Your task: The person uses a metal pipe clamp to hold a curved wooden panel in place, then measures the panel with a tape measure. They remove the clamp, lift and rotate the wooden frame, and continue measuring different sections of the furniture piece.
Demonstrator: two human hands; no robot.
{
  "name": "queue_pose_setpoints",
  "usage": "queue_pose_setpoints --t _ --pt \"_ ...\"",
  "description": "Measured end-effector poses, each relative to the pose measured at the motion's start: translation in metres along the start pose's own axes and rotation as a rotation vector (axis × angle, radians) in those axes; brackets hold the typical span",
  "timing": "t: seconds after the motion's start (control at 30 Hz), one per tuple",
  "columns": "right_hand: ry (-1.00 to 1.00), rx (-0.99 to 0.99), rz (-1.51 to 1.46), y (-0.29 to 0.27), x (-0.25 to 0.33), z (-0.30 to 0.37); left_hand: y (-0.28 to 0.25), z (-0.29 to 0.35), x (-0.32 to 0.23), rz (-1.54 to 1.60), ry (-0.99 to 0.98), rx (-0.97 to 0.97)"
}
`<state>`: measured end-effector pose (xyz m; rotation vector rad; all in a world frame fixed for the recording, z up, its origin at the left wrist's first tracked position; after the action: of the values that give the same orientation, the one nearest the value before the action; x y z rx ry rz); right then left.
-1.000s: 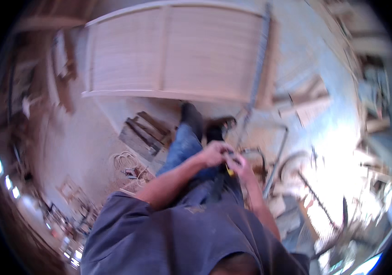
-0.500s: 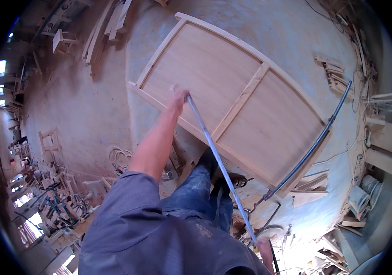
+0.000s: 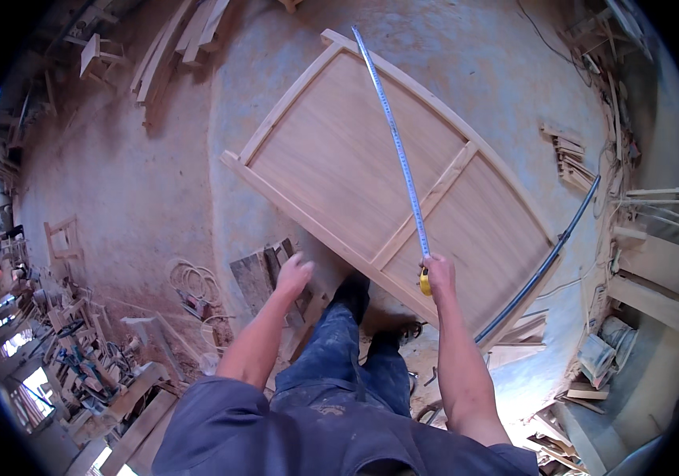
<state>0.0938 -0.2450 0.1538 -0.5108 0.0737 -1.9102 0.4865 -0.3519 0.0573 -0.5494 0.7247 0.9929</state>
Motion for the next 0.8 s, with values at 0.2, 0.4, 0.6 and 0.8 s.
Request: queue_pose_setpoints --t 0.2,0.4,0.6,0.8 --pt "0.048 -0.006 -0.061 0.000 -0.009 -0.012 -0.085 0.148 0.054 -0.711 -0.232 -0.089" --pt "0.024 0.057 -0.073 0.010 -0.005 -0.004 -0.080 0.217 0.091 -0.635 -0.342 -0.085" --pt "0.005 0.064 -0.061 0.010 0.001 -0.011 -0.028 0.211 0.068 -0.571 -0.312 0.019" --pt "-0.005 0.048 -0.013 0.002 0.003 -0.001 -0.020 0.209 0.074 -0.555 -0.296 0.012"
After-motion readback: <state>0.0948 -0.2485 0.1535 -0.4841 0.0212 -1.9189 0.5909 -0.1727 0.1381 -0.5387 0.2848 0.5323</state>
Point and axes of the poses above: each hand's wrist, its own z-axis away from the middle knuckle, its own y-axis out of the palm, x = y × z, the point moved 4 cm from there along -z, towards the middle knuckle, and after that the axes turned 15 degrees about y, right-handed, at the moved point
